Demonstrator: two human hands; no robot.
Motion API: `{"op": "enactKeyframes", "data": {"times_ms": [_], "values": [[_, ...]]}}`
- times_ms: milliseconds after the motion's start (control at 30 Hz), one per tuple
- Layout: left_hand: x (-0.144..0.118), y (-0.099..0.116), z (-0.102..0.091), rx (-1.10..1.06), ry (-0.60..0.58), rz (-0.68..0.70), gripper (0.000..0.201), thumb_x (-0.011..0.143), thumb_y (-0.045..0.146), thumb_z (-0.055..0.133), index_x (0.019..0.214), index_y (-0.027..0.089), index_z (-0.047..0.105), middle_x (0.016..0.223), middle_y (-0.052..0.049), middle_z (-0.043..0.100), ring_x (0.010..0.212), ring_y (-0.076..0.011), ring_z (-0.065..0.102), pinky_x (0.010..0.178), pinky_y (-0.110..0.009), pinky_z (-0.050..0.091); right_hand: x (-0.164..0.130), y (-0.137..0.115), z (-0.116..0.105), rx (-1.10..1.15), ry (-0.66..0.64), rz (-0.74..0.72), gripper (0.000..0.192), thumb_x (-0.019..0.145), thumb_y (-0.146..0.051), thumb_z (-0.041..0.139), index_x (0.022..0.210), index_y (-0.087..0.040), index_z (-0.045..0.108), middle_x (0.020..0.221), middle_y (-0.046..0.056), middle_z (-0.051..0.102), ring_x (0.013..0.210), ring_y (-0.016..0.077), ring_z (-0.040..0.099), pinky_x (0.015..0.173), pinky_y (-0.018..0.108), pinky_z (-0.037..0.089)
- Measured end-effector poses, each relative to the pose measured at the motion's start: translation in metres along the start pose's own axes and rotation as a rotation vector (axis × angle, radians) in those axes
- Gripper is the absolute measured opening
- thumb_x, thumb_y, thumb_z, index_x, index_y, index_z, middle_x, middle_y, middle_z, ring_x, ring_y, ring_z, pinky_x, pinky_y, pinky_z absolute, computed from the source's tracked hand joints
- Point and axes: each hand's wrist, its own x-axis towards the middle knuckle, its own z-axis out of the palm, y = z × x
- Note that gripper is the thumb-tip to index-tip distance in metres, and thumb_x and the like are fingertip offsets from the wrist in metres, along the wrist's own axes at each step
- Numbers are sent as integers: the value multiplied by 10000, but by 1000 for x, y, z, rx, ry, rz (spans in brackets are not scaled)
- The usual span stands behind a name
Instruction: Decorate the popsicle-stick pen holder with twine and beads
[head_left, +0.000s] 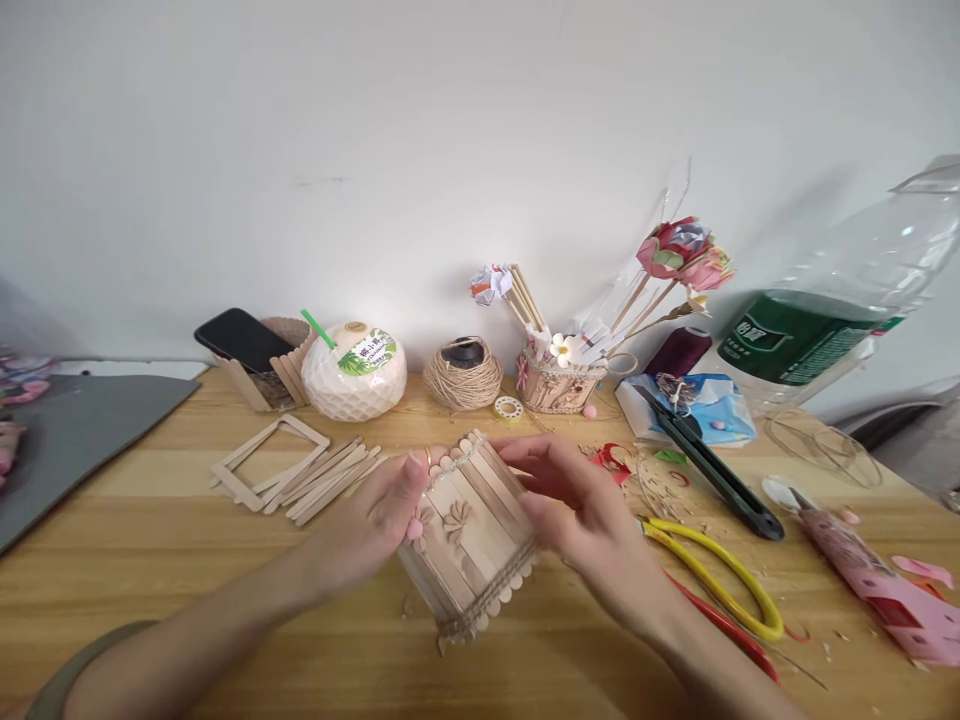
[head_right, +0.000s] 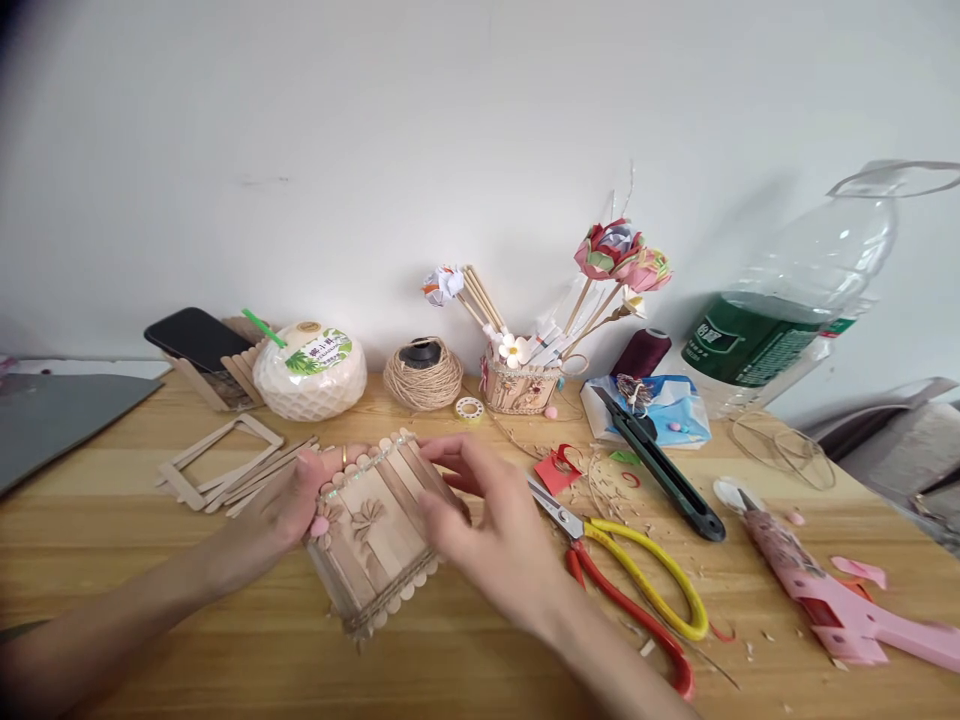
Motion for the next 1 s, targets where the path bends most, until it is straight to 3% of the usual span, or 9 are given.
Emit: {"op": "enactKeyframes", "data": {"times_ms": [67, 167, 267, 400, 533, 833, 1000], "values": [[0, 2, -3, 25, 49, 12, 839, 726, 791, 167, 1031, 155, 622, 555, 47, 364, 530, -134, 344, 525, -257, 353, 1, -1, -5, 57, 72, -39, 148, 856, -249, 463, 968, -238, 559, 1029, 45, 638, 995, 196, 596, 849, 386, 484], [0, 4, -6, 101, 138, -6, 806, 746, 775, 176, 974, 155, 638, 535, 47, 361, 514, -134, 360, 518, -253, 353, -2, -3, -5, -174, 178, -226, 90, 854, -209, 534, 906, -247, 598, 955, 27, 601, 947, 174, 566, 812, 337, 467], [0, 8, -8, 163, 107, -6, 717, 786, 730, 213, 905, 159, 629, 584, 32, 412, 539, -136, 387, 541, -255, 374, -6, -4, 4, -424, 94, -424, 89, 839, -150, 565, 877, -213, 614, 849, 30, 605, 760, 154, 560, 643, 295, 454], [-1, 13, -7, 169, 96, 4, 577, 820, 668, 279, 691, 175, 551, 603, 35, 377, 561, -138, 394, 558, -259, 388, -8, -1, 15, -664, 87, -574, 32, 823, -162, 602, 850, -177, 613, 804, 39, 650, 703, 166, 545, 594, 303, 404], [-1, 13, -6, 179, 125, 29, 526, 831, 644, 294, 620, 200, 483, 584, 39, 349, 561, -150, 418, 560, -268, 380, -10, -2, 19, -813, 107, -616, 67, 857, -137, 549, 872, -162, 610, 769, 36, 647, 673, 160, 538, 587, 302, 381], [-2, 10, -1, 299, 159, 127, 579, 850, 640, 222, 648, 186, 519, 633, 10, 431, 624, -166, 451, 604, -281, 400, -11, -15, 23, -1014, 93, -581, 215, 883, -110, 448, 731, -159, 593, 645, 32, 566, 529, 153, 456, 508, 299, 330], [-2, 10, 2, 208, 157, 46, 561, 848, 634, 256, 688, 187, 553, 590, 16, 434, 631, -178, 472, 625, -291, 422, -5, -15, 20, -1045, 37, -608, 307, 894, -103, 391, 638, -171, 546, 620, 33, 533, 495, 142, 418, 476, 284, 319]]}}
